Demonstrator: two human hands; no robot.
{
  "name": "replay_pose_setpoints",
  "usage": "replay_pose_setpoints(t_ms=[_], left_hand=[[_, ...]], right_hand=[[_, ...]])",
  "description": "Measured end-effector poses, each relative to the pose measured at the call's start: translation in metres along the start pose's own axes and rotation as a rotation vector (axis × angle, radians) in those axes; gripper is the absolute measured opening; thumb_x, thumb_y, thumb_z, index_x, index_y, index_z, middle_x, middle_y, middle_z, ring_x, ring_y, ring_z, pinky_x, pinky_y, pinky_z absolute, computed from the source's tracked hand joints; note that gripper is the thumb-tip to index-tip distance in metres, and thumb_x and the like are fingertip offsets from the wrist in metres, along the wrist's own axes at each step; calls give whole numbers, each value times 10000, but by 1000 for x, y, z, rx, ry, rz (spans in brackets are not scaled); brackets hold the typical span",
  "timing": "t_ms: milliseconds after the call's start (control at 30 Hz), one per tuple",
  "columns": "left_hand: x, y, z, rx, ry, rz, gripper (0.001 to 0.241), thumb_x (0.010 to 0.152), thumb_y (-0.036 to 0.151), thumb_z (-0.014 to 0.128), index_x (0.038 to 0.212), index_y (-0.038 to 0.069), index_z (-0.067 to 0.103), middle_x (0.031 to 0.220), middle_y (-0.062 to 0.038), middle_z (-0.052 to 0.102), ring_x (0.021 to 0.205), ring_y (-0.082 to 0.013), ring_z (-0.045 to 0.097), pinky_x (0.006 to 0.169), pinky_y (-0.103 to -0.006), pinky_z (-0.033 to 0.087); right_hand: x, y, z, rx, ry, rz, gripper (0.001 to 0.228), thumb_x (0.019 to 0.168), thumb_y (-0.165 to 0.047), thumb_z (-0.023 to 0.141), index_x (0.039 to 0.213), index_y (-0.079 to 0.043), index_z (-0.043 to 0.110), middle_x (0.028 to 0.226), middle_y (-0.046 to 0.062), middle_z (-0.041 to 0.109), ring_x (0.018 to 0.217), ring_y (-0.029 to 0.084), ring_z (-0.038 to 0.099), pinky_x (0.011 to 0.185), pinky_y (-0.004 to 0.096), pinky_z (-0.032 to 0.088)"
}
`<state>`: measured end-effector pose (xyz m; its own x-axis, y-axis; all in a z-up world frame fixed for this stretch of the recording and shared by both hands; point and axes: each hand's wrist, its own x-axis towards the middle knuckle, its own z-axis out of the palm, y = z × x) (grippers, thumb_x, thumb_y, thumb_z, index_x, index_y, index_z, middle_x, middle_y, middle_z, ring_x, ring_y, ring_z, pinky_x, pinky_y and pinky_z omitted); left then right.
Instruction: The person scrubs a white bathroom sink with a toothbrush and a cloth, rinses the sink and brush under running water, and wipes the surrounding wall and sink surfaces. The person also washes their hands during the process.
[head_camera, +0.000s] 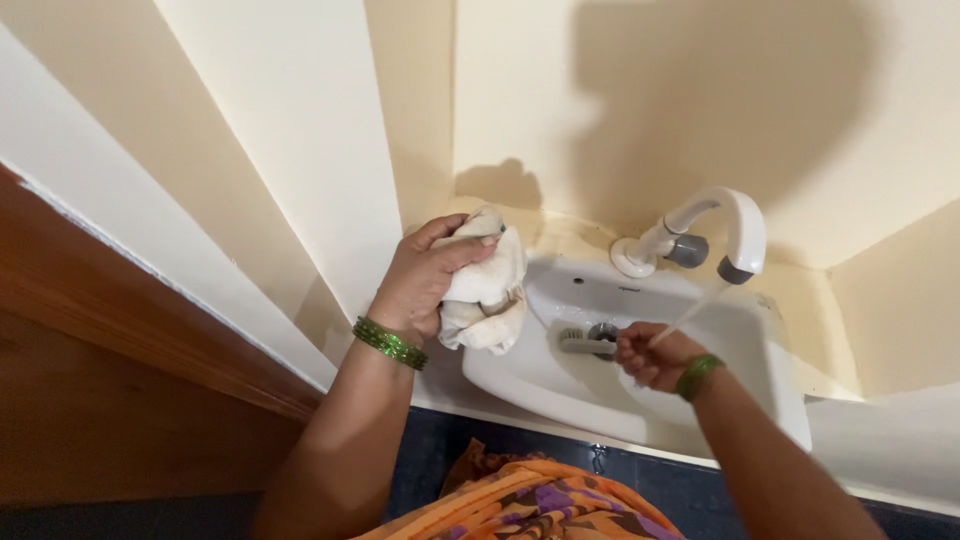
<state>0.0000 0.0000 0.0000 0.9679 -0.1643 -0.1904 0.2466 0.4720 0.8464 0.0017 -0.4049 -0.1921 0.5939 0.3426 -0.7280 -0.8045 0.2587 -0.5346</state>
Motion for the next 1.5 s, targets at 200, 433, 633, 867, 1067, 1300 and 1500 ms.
replay_pose_setpoints(t_ms=[200,433,633,867,1067,1300,1500], left_hand=[[-4,-11,-6,-50,13,29,601,775,39,802,1329,-73,599,1102,-174,743,929,-213,744,778,-327,620],[-3,-33,-7,20,21,5,594,771,62,796,1319,-59,600,1083,-172,759,896,-213,760,739,-327,640],[3,-38,-9,-4,24,36,609,772,76,810,1323,-80,604,1078,-181,759,896,-209,755,738,-314,633],[14,-44,-2,22,17,34,644,767,95,825,1341,-72,586,1092,-180,765,916,-203,761,758,-315,637],[22,-54,15,29,38,18,659,751,99,835,1342,-67,596,1108,-187,761,919,-215,759,765,-323,637],[16,-40,30,36,75,0,642,753,72,811,1340,-56,582,1113,-193,759,906,-227,772,751,-334,649],[13,-21,18,9,82,32,602,778,75,802,1328,-65,600,1103,-185,755,906,-216,765,743,-332,641]], right_hand=[[-38,-106,-11,-970,312,65,258,916,-206,591,725,-36,629,628,106,571,459,172,476,386,305,362],[-58,-211,14,-1739,700,166,128,899,-147,676,924,-40,741,889,85,712,798,185,666,664,360,567],[-56,-224,26,-1890,666,16,126,923,-157,640,912,-49,703,858,80,673,765,187,636,645,358,546],[-17,-207,37,-1976,516,-197,137,952,-168,597,897,-59,659,821,73,628,726,189,601,624,356,521],[0,-204,29,-1978,589,-320,156,977,-178,561,884,-68,621,790,67,589,692,190,571,606,354,500],[1,-142,-8,-1511,959,-753,186,1006,-190,518,869,-78,577,753,61,543,653,192,535,585,352,475],[2,9,14,103,615,-477,215,1030,-200,482,856,-87,539,722,55,505,619,194,505,567,350,454]])
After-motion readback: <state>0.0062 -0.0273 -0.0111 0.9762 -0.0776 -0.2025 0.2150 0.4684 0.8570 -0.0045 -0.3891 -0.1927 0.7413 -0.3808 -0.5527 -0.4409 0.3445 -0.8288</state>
